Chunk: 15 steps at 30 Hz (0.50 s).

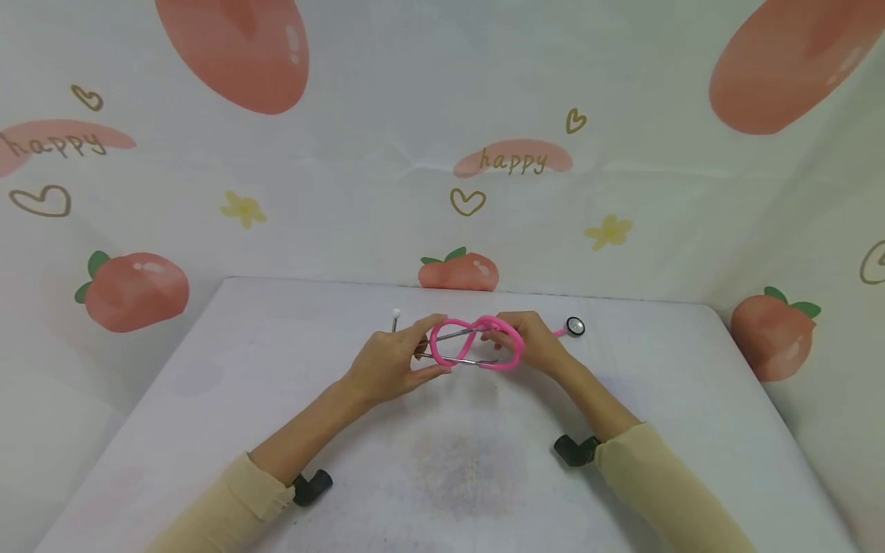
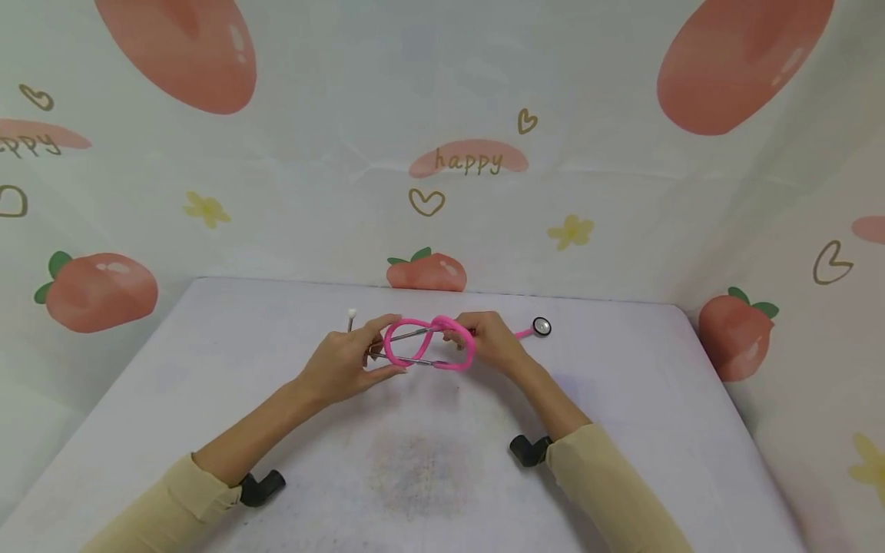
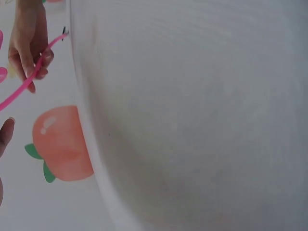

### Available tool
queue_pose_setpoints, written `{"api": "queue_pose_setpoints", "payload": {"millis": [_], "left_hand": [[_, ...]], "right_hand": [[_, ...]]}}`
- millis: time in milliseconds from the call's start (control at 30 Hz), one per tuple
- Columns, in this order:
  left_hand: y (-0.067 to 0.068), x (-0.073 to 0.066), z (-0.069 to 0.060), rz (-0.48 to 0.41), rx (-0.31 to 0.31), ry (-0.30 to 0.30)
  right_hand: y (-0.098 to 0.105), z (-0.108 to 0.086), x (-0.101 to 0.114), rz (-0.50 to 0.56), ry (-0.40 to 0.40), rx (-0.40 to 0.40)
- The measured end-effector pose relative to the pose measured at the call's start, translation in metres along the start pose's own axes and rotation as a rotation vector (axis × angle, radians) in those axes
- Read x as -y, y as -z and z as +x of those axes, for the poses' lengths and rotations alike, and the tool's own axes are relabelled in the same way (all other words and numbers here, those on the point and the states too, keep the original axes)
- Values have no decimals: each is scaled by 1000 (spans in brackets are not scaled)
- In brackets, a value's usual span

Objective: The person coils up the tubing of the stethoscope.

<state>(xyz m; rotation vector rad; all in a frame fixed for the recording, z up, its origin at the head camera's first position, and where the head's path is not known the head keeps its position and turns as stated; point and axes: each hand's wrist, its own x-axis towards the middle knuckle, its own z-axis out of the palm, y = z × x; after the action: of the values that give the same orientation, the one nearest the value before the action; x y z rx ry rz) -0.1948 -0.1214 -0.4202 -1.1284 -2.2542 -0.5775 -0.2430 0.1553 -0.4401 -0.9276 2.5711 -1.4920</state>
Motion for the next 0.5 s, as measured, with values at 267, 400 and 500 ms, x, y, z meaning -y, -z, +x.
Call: {"api": "queue_pose_setpoints", "payload": {"millis": [267,400,500], "left_hand": [[3,2,0,-22,-70,44],[5,8,0,-18,-109,57],[10,14,0,8,-133,95]], "right_hand": [[-2,-1,-8,-25,-71,8],[-4,-5,-8,-156,-58,13],[-3,-9,-8,-234,-60,36]]}}
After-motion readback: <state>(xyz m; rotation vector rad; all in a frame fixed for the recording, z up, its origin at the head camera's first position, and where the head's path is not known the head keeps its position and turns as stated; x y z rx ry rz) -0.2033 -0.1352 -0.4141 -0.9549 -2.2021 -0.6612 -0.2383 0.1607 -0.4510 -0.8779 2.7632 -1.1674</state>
